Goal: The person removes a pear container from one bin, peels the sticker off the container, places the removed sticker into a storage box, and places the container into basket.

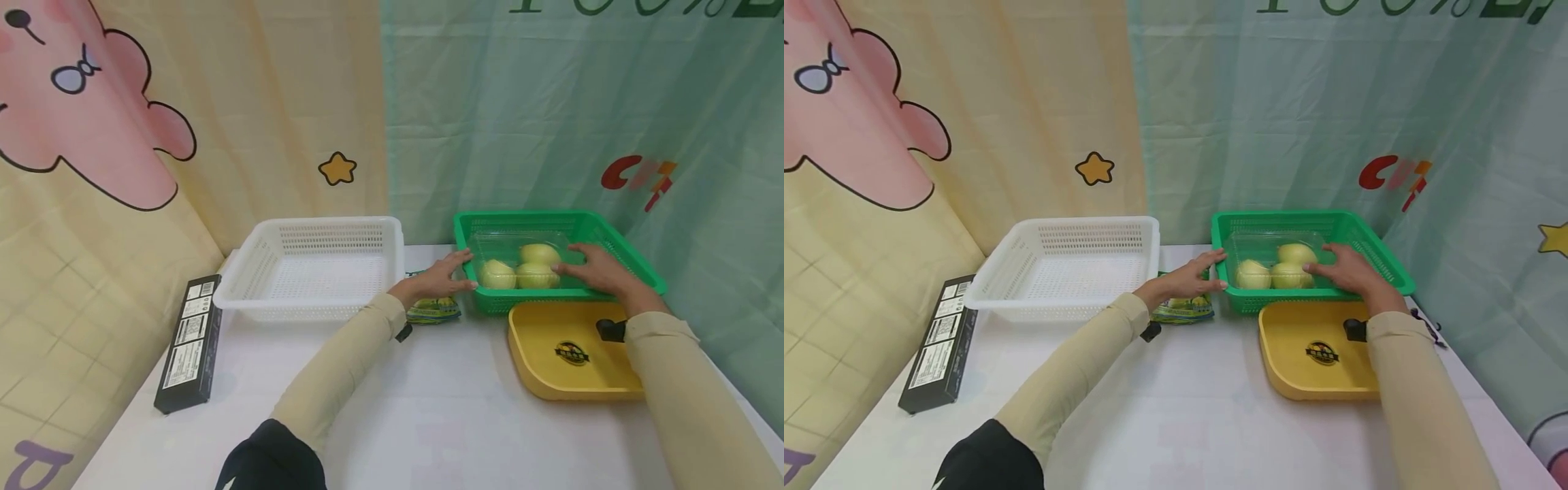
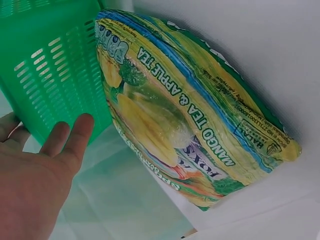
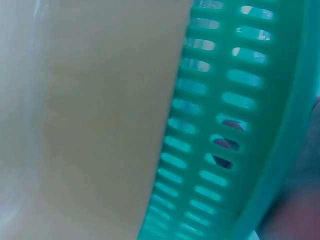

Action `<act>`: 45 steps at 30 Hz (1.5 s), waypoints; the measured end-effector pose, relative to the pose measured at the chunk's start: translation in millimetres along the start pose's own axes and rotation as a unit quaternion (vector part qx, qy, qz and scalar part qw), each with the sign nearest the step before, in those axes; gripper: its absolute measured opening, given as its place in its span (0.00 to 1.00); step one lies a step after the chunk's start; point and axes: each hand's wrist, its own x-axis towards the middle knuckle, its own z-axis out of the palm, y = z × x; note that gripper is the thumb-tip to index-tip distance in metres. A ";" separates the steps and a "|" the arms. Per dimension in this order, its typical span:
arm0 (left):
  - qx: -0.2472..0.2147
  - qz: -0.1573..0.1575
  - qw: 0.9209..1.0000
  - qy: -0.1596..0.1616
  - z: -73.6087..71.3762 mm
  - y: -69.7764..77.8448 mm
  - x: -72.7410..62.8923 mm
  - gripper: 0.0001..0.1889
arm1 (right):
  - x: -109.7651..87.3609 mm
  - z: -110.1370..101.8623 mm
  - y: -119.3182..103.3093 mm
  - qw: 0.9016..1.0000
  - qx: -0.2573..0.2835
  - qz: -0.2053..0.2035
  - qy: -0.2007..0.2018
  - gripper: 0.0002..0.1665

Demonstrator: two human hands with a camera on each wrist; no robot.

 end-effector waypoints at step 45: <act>-0.061 -0.084 0.961 0.256 -31.1 10.5 -144.0 0.30 | -73.2 31.6 -125.9 0.965 0.022 -0.159 0.210 0.34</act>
